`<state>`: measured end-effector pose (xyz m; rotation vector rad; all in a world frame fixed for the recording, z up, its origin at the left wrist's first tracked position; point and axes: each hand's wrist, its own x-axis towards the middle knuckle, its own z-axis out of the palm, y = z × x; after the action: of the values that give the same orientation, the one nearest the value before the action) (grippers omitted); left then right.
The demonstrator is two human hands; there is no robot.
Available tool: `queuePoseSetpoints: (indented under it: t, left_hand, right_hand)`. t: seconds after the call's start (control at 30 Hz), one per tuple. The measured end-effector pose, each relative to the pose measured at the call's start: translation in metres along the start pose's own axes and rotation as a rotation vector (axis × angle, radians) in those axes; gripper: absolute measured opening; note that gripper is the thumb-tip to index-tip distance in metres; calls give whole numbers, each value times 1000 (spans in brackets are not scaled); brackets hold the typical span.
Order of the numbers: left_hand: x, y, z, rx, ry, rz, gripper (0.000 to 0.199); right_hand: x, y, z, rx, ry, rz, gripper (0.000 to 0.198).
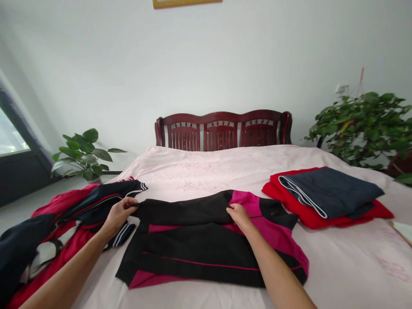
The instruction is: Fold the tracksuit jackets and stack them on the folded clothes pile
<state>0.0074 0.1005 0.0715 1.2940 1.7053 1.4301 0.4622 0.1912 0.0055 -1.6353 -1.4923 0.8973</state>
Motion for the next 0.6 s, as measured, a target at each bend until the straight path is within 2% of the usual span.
queuePoseSetpoints:
  t: [0.07,0.17,0.27,0.33,0.4,0.5,0.6]
  left_hand:
    - [-6,-5,-5,-37,-8,64,23]
    - [-19,-16,-11,-49,-156,36,23]
    - [-27,-24,-12,-37,-249,-18,42]
    - [-29,-22,-11,-23,-231,-26,49]
    - [-27,-14,-9,-46,-215,-64,45]
    - [-23,1,-4,-239,-179,-176,38]
    - [-21,5,3,-435,-73,-355,22]
  right_hand:
    - [-2,1,-1,25,10,72,20]
    - [-3,-2,-6,62,-5,143,23]
    - [1,-6,-6,83,-21,146,30]
    - [5,-8,-2,83,-21,113,33]
    - [10,-10,4,75,-3,61,30]
    - [16,-12,8,69,57,-28,20]
    - [18,-13,5,62,78,-70,16]
